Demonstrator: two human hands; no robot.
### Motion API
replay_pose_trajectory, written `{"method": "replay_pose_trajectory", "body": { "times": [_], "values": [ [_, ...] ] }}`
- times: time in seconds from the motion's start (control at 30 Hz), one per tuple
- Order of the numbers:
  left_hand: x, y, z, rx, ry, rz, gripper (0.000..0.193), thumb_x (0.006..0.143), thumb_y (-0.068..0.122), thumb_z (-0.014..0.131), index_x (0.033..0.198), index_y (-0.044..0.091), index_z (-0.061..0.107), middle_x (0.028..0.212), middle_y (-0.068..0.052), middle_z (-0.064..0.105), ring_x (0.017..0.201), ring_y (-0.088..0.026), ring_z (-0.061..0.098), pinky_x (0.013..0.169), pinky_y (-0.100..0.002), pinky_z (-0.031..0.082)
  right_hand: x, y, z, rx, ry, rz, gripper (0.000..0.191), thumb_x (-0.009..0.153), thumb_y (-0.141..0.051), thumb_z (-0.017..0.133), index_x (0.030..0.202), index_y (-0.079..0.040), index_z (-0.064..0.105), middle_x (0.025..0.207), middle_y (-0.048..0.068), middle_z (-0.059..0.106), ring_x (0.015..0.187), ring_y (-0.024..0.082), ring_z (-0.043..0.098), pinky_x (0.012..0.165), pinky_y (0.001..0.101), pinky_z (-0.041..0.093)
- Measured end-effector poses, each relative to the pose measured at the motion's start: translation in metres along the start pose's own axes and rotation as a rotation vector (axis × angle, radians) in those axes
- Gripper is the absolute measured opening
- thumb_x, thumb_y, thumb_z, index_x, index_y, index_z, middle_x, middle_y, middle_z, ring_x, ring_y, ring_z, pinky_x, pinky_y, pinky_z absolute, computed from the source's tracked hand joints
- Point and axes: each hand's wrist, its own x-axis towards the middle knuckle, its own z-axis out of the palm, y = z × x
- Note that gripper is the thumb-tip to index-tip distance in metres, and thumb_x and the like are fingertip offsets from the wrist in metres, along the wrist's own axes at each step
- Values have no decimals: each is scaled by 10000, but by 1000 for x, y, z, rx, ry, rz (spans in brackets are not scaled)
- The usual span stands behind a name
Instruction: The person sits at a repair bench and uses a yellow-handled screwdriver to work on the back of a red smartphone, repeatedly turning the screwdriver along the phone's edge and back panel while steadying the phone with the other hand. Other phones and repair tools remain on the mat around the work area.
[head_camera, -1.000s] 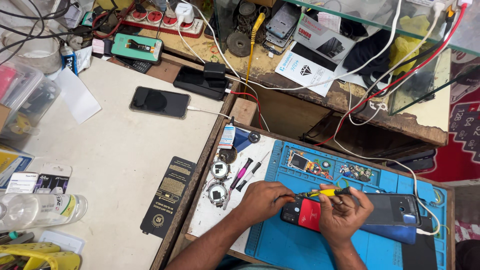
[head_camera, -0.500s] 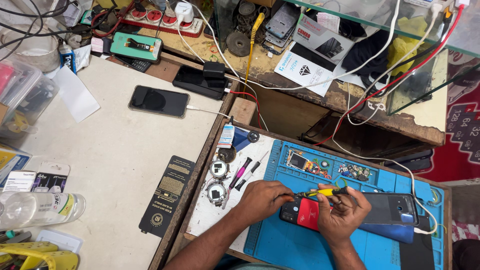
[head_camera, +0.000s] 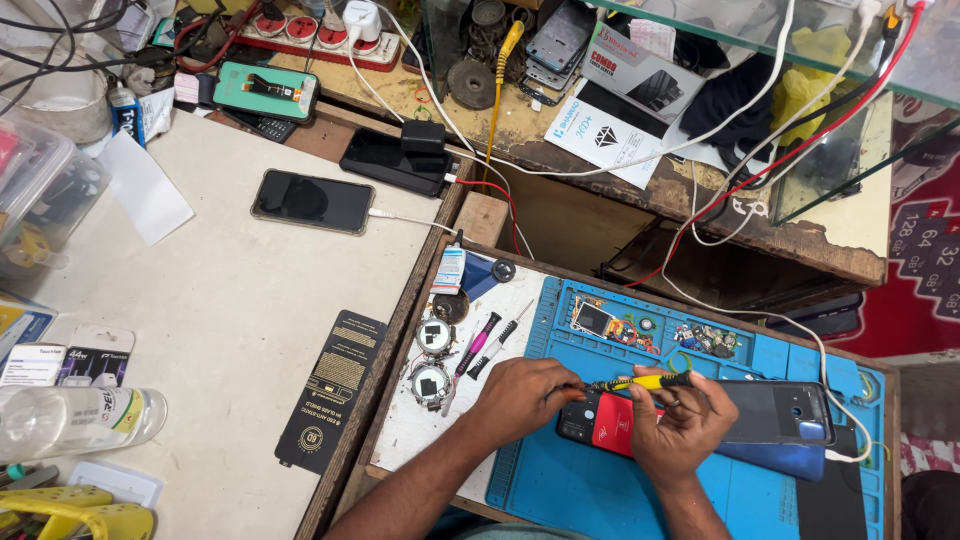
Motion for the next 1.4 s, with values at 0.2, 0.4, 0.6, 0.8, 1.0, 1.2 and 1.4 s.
{"method": "replay_pose_trajectory", "body": {
  "times": [0.2,0.4,0.6,0.8,1.0,1.2,1.4],
  "values": [
    [0,0,1,-5,9,3,186,904,266,773,985,99,780,931,-55,767,775,-247,730,693,-363,572,1,-1,0,-60,-10,-38,601,944,29,680,1364,-73,264,1112,252,682,1080,259,734,890,290,645],
    [0,-1,1,-5,-22,-16,192,910,268,769,984,90,774,923,-57,764,770,-237,733,681,-361,574,2,-1,-1,-36,-10,-42,584,955,25,676,1357,-85,266,1118,249,686,1094,253,731,892,282,652],
    [1,-1,1,9,-7,5,184,907,260,769,976,89,776,917,-56,769,776,-237,733,690,-362,570,2,1,-1,-37,-16,-55,590,954,29,672,1359,-85,259,1123,246,689,1088,243,737,897,275,650],
    [1,1,-1,-21,-23,-16,182,899,248,774,982,87,776,914,-60,765,775,-235,732,693,-360,570,0,1,-1,-60,-4,-48,611,937,31,687,1356,-80,257,1133,261,675,1093,266,728,891,285,640],
    [2,3,-4,-26,-31,-22,178,904,253,773,981,93,780,913,-55,767,773,-226,735,687,-356,571,1,3,-2,-51,-34,-70,603,937,38,672,1355,-81,254,1111,256,679,1090,267,736,911,314,659],
    [3,3,-4,-24,-32,-23,185,904,261,770,984,94,782,917,-55,769,765,-221,734,680,-356,571,2,2,-1,-64,-60,-112,594,944,41,666,1349,-86,250,1106,248,675,1083,265,735,916,323,661],
    [3,0,-1,11,-61,-42,215,912,285,765,994,86,773,922,-60,767,773,-215,735,683,-355,575,4,2,-2,-98,-66,-145,594,936,38,670,1342,-83,253,1085,235,681,1062,260,742,880,304,671]
  ]
}}
